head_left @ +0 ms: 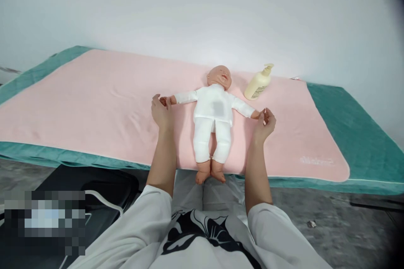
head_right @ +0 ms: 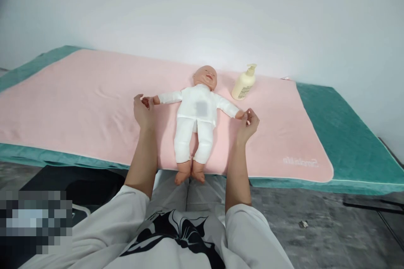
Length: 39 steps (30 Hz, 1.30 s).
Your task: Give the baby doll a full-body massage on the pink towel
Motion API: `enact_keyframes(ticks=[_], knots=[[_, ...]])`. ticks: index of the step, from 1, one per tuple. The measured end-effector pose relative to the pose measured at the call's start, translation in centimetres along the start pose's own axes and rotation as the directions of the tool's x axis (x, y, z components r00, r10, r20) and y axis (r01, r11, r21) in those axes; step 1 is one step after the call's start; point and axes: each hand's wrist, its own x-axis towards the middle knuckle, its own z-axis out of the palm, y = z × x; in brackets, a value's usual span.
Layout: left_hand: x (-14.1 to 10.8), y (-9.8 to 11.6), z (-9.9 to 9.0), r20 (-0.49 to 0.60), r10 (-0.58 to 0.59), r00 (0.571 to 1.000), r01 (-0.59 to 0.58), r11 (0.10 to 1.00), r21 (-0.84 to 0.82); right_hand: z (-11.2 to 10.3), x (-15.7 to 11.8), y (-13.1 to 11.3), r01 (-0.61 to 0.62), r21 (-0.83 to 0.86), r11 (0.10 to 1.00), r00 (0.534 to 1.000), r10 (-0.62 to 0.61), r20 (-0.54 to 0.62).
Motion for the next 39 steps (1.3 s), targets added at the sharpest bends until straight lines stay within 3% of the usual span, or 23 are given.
enact_keyframes(ticks=[3,7,10,14,16,20,26,28,34,39], knots=[[-0.4,1.7,-0.1,-0.151,-0.045,0.987,0.036,0.997,-0.065,0.7,-0.8,-0.5,0.091,0.027,0.995,0.995,-0.09,-0.029],[-1.3,3.8,0.2,-0.195,0.067,0.979,-0.088,0.991,-0.103,1.7,-1.8,-0.4,0.284,0.135,0.949,0.957,-0.29,0.023],[-2.2,4.8,1.0,-0.211,0.183,0.96,-0.213,0.968,-0.13,2.3,-2.6,-0.4,0.442,0.195,0.876,0.885,-0.461,0.063],[-3.8,6.2,2.0,-0.195,0.347,0.917,-0.378,0.914,-0.147,2.7,-3.5,-1.1,0.604,0.218,0.767,0.753,-0.638,0.16],[-4.3,6.8,2.4,-0.151,0.477,0.866,-0.497,0.854,-0.151,2.9,-3.8,-1.3,0.628,0.24,0.74,0.697,-0.672,0.248],[-4.4,7.2,2.7,0.025,0.693,0.72,-0.68,0.713,-0.172,3.3,-4.1,-1.5,0.647,0.265,0.715,0.594,-0.691,0.412],[-4.1,7.3,3.0,0.167,0.825,0.54,-0.79,0.565,-0.237,3.5,-4.3,-1.4,0.695,0.363,0.621,0.482,-0.776,0.406],[-4.1,7.3,3.1,0.188,0.843,0.505,-0.805,0.538,-0.249,3.5,-4.3,-1.5,0.691,0.395,0.606,0.457,-0.789,0.41],[-4.0,6.9,3.3,0.266,0.813,0.517,-0.776,0.577,-0.255,3.7,-4.3,-1.6,0.696,0.418,0.584,0.436,-0.806,0.4],[-4.0,6.9,3.2,0.235,0.831,0.504,-0.788,0.554,-0.268,3.8,-4.3,-1.7,0.668,0.433,0.606,0.439,-0.79,0.428]])
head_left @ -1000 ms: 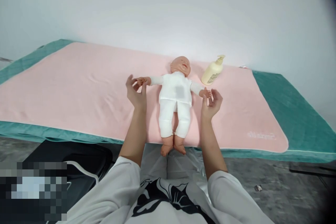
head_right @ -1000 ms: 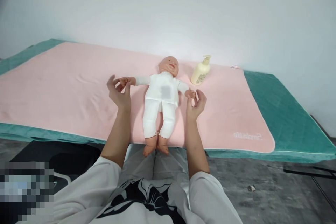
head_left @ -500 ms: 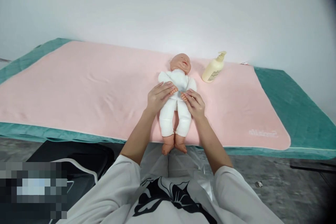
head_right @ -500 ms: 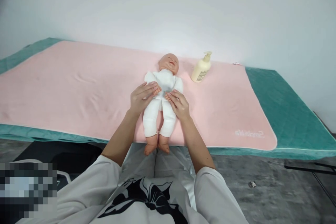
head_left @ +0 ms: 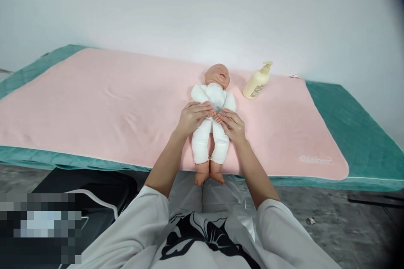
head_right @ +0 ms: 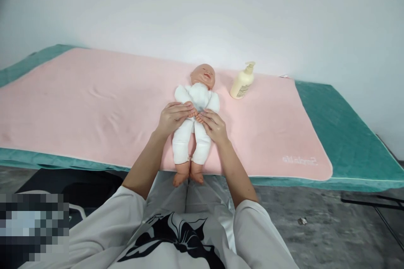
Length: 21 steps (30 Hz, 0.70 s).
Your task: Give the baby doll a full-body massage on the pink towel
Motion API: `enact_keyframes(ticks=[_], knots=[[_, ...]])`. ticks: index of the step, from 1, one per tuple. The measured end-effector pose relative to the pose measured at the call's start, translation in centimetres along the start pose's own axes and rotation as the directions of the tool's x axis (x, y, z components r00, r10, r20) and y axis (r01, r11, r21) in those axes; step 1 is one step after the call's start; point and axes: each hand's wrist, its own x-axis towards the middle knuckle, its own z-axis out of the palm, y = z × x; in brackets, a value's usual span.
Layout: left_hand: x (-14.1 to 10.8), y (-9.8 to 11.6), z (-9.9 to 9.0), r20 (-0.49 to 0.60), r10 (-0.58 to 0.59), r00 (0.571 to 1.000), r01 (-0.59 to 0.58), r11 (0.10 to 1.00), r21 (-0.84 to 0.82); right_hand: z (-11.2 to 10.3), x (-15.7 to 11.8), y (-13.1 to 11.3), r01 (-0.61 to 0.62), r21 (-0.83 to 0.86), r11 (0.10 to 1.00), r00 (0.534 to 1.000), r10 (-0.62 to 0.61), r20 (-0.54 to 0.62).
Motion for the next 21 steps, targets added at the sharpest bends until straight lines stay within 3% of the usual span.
enact_keyframes(ticks=[5,8,10,12,15,18,21], knots=[[-0.2,0.1,-0.1,-0.004,-0.052,0.999,0.052,0.998,-0.02,-0.2,-0.1,0.0,-0.027,-0.064,0.998,1.0,0.027,0.005],[-0.6,0.1,-0.3,-0.06,-0.164,0.985,0.162,0.986,-0.047,-0.6,-0.2,0.1,-0.088,-0.129,0.988,0.995,0.081,-0.063],[-0.9,0.0,-0.5,-0.145,-0.264,0.954,0.256,0.964,-0.073,-1.0,-0.4,0.3,-0.153,-0.159,0.975,0.982,0.132,-0.136],[-1.1,-0.1,-0.7,-0.257,-0.359,0.897,0.34,0.933,-0.119,-1.4,-0.6,0.7,-0.227,-0.165,0.96,0.956,0.188,-0.224],[-1.3,-0.5,-1.2,-0.39,-0.5,0.774,0.445,0.866,-0.227,-1.9,-0.9,1.4,-0.346,-0.143,0.927,0.891,0.277,-0.359],[-1.3,-1.2,-1.8,-0.46,-0.582,0.671,0.482,0.813,-0.327,-2.5,-0.8,1.8,-0.451,-0.053,0.891,0.791,0.372,-0.487],[-1.4,-2.0,-2.4,-0.511,-0.616,0.6,0.52,0.785,-0.336,-3.2,-0.5,1.8,-0.555,0.031,0.831,0.668,0.468,-0.579]])
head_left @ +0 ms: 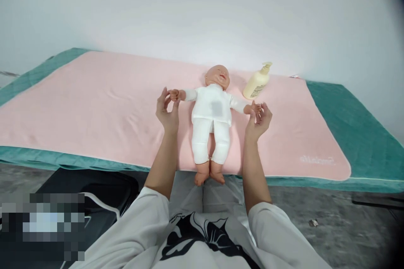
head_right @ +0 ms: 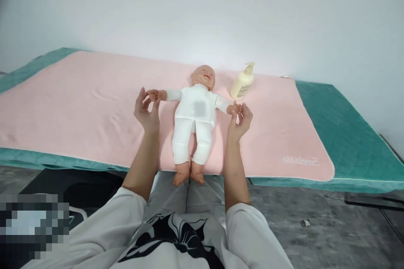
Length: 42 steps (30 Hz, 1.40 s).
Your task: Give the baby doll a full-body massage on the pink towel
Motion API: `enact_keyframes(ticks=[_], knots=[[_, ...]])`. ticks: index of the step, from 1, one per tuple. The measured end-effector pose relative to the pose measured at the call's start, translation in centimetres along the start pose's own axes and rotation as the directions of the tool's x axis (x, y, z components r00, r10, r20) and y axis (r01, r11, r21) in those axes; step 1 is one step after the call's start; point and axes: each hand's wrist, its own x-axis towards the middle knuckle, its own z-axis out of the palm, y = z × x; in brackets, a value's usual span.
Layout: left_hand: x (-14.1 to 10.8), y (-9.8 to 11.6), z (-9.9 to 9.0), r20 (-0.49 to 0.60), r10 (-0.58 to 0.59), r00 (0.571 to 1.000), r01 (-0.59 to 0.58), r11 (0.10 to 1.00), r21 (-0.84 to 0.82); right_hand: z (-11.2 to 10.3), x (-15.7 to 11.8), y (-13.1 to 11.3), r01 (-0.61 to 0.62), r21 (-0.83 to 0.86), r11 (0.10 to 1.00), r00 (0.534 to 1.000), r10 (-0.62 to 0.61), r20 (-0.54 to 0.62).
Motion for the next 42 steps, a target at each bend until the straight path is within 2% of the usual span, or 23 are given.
enact_keyframes(ticks=[3,6,9,12,17,22,25,29,34,39,42], knots=[[0.6,-0.7,-0.5,-0.065,-0.086,0.994,0.09,0.994,0.061,-0.6,0.5,-0.1,-0.147,-0.087,0.985,0.987,0.141,-0.075],[0.9,-1.4,-0.9,-0.124,-0.211,0.97,0.222,0.972,0.084,-1.2,0.9,0.3,-0.268,-0.139,0.953,0.961,0.254,-0.111],[1.1,-2.2,-1.5,-0.151,-0.354,0.923,0.372,0.922,0.111,-1.8,1.2,1.0,-0.343,-0.166,0.924,0.938,0.329,-0.108],[1.2,-3.2,-2.1,-0.144,-0.425,0.894,0.446,0.873,0.197,-2.2,1.4,1.5,-0.393,-0.21,0.895,0.919,0.383,-0.088],[1.3,-6.0,-3.0,-0.166,-0.402,0.901,0.434,0.851,0.297,-2.8,1.8,2.6,-0.395,-0.355,0.847,0.916,0.391,-0.088],[1.2,-8.4,-3.3,-0.059,-0.252,0.966,0.258,0.919,0.298,-2.9,1.9,3.6,-0.325,-0.477,0.817,0.939,0.339,-0.059],[1.1,-8.7,-3.4,-0.035,-0.211,0.977,0.211,0.924,0.319,-2.8,1.7,3.5,-0.318,-0.464,0.826,0.942,0.33,-0.06],[1.2,-7.9,-3.5,-0.081,-0.202,0.976,0.217,0.911,0.351,-2.8,1.6,3.2,-0.344,-0.36,0.867,0.937,0.344,-0.067],[1.6,-4.7,-2.5,-0.102,-0.198,0.975,0.218,0.942,0.257,-2.3,1.3,2.4,-0.262,-0.198,0.945,0.965,0.253,-0.068],[0.8,-1.0,-0.6,-0.044,-0.051,0.998,0.056,0.991,0.124,-0.5,-0.2,0.5,-0.066,-0.104,0.992,0.997,0.061,-0.056],[-0.2,0.4,0.3,0.011,0.075,0.997,-0.075,0.993,0.09,0.4,-1.3,-0.4,0.069,-0.032,0.997,0.997,-0.068,0.039]])
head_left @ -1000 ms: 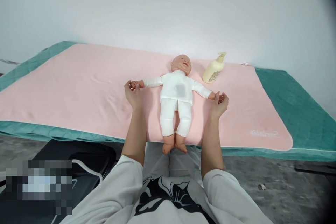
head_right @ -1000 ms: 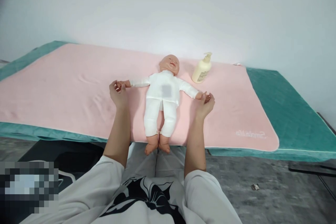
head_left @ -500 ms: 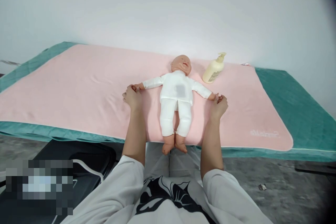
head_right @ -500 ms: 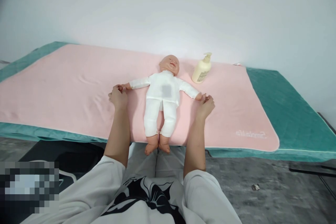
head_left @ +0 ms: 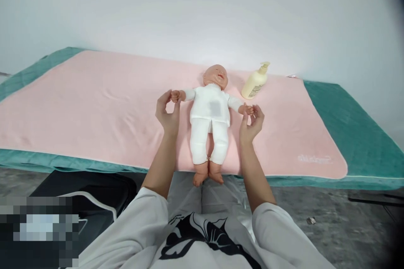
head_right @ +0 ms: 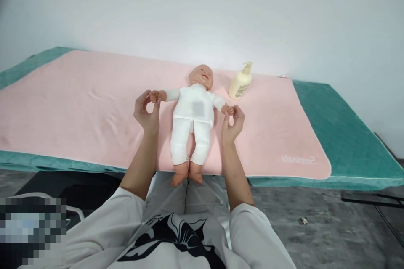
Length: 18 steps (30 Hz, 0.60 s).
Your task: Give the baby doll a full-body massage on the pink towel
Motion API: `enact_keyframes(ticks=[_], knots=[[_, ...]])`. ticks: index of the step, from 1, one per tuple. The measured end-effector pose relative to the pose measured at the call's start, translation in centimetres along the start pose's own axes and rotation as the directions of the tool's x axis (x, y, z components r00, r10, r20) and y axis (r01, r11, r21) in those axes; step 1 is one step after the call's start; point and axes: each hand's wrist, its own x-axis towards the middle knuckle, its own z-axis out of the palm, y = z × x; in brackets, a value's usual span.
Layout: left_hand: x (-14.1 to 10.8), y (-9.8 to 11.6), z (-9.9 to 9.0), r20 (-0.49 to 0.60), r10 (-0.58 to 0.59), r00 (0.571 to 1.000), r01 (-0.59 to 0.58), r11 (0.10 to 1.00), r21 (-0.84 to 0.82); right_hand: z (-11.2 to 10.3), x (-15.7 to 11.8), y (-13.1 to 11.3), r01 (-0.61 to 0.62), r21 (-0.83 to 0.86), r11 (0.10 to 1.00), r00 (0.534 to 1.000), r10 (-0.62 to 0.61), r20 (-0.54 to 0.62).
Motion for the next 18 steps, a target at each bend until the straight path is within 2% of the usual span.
enact_keyframes(ticks=[4,9,11,14,18], knots=[[-0.7,1.3,0.8,0.1,0.133,0.986,-0.13,0.991,-0.033,0.4,-0.7,-0.4,0.177,0.046,0.983,0.977,-0.181,0.116],[-1.3,2.1,1.8,0.259,0.241,0.935,-0.234,0.971,-0.058,0.8,-1.1,-0.6,0.359,0.106,0.927,0.886,-0.375,0.273],[-1.6,2.2,2.2,0.31,0.3,0.902,-0.302,0.952,-0.044,1.1,-1.2,-0.9,0.399,0.085,0.913,0.849,-0.403,0.341],[-1.7,2.2,2.5,0.405,0.383,0.83,-0.397,0.916,-0.053,1.3,-1.2,-1.1,0.451,0.094,0.888,0.802,-0.449,0.393],[-1.5,2.2,2.5,0.576,0.387,0.72,-0.425,0.902,-0.075,1.4,-1.2,-1.2,0.438,0.109,0.892,0.767,-0.434,0.473]])
